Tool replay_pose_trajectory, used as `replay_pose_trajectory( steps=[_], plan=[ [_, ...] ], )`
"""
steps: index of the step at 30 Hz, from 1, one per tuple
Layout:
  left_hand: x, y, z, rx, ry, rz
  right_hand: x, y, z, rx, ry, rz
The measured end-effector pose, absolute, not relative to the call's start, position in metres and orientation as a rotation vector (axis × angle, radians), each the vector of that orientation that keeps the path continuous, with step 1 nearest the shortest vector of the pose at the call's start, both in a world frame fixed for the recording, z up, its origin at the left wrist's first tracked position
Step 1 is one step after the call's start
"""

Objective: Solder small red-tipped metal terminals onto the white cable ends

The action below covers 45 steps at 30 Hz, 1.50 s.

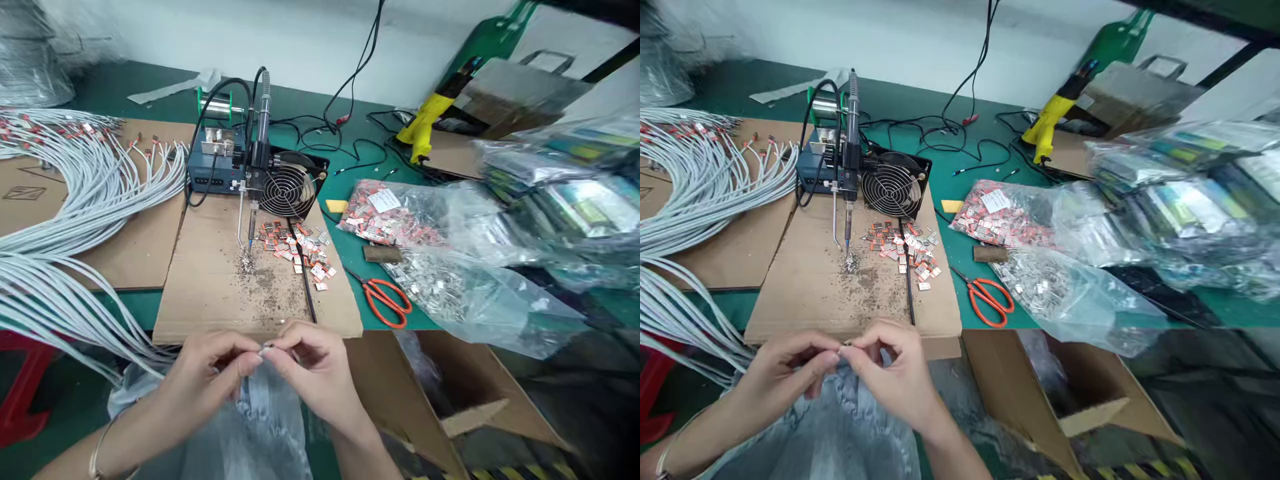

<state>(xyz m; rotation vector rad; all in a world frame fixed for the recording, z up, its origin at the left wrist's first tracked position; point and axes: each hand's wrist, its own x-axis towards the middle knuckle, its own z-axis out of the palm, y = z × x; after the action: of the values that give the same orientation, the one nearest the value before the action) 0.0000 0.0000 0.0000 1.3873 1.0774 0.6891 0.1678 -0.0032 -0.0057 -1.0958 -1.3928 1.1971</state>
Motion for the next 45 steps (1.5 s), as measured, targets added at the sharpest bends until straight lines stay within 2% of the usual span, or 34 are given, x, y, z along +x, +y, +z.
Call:
replay_pose_trajectory(
  steps=[7, 15, 22, 29, 35, 45],
  plan=[
    [0.018, -0.004, 0.002, 1.026, 1.004, 0.791, 0.144, -0.01, -0.023, -0.943, -1.189, 0.844],
    [0.011, -0.008, 0.004, 0.765, 0.854, 0.732, 0.134, -0.002, -0.018, -0.64, -0.472, 1.31],
    [-0.002, -0.007, 0.002, 0.849, 0.924, 0.675, 0.165, -0.002, -0.013, -0.988, -1.244, 1.38],
    [-0.004, -0.011, -0.003, 1.08, 0.97, 0.555, 0.178, 0.002, 0.005, -1.151, -1.605, 1.344],
    [-0.003, -0.01, -0.003, 1.084, 0.958, 0.535, 0.18, 0.005, -0.003, -1.12, -1.514, 1.487],
    [0.005, -0.009, -0.004, 0.83, 0.857, 0.6, 0.154, -0.006, -0.02, -0.83, -0.815, 1.36]
  ],
)
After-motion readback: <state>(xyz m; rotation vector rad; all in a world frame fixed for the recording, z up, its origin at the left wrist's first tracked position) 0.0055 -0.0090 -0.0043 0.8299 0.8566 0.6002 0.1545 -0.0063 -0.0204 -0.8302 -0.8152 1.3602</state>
